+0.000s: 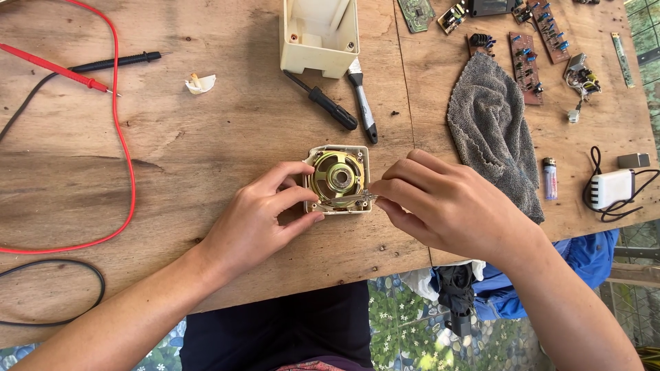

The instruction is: Using a small screwdriver to pry and unscrew a speaker from its plastic housing on a workbench.

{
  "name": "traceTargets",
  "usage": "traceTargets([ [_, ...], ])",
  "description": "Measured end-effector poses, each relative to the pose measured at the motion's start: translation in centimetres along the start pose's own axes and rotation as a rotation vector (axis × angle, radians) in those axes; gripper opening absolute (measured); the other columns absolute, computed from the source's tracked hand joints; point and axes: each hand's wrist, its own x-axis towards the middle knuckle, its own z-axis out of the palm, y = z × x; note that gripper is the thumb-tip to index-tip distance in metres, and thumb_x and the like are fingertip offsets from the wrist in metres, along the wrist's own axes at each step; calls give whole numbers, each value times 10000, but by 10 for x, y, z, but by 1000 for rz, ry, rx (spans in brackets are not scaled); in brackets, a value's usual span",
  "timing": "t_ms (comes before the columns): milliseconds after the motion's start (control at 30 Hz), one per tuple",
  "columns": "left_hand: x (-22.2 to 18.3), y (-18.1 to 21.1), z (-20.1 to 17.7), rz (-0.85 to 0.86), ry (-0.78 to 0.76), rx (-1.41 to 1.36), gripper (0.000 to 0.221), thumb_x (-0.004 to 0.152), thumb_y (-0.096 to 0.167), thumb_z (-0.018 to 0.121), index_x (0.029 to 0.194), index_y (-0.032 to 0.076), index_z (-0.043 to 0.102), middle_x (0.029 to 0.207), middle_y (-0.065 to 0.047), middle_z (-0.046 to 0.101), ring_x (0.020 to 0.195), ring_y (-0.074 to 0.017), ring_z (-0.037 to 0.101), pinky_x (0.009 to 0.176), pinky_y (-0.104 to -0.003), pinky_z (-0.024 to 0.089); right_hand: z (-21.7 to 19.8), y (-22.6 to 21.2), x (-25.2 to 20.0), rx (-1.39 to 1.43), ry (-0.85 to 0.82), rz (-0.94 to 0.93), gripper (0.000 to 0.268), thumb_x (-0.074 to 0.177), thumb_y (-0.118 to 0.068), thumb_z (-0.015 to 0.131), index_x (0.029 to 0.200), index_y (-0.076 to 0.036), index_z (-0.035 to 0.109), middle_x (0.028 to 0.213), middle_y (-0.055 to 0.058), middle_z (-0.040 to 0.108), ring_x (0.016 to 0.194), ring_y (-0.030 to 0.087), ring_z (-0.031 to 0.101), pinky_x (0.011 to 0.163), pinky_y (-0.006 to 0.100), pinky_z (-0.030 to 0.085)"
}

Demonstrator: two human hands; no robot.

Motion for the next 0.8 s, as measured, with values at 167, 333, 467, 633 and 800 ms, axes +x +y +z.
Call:
traceTargets([
  [167, 0, 0, 1, 10, 14, 5, 157, 897, 211, 771, 976, 79, 740, 1293, -101, 605, 858, -170, 669, 798, -343, 614, -1, -5, 2, -16, -5, -11, 129, 1002, -97, 641, 1088, -3, 662, 942, 92, 651, 796, 228, 609, 719, 357, 552],
  [333, 0, 0, -1, 16, 17, 2, 158, 909, 210, 764, 982, 78, 716, 1296, -96, 593, 843, -165, 691, 787, -342, 599, -1, 0, -4, 24, 31, 29, 117, 980, -77, 665, 1077, -11, 652, 964, 90, 656, 796, 229, 609, 730, 359, 546],
  [467, 1, 5, -7, -12, 3, -91, 298, 902, 262, 759, 1143, 105, 681, 1333, -98, 587, 1132, -250, 671, 924, -378, 583, -4, 1, -6, 114, 98, 64, 155, 952, -23, 689, 1097, 9, 646, 937, 114, 661, 794, 242, 621, 732, 366, 550],
  [633, 3, 7, -8, 118, 65, -135, 267, 941, 145, 731, 1190, 61, 683, 1216, -96, 650, 1100, -221, 684, 973, -335, 575, -3, 5, -12, 183, 169, 105, 149, 946, -19, 706, 1084, -22, 647, 920, 97, 659, 774, 220, 614, 733, 345, 536],
  [800, 3, 3, -6, 129, 82, -215, 163, 926, 91, 739, 1088, 81, 745, 1052, -57, 718, 929, -182, 678, 883, -318, 533, -2, 5, -13, 259, 201, 140, 150, 934, -7, 703, 1080, -16, 671, 918, 109, 663, 778, 215, 635, 718, 333, 538],
])
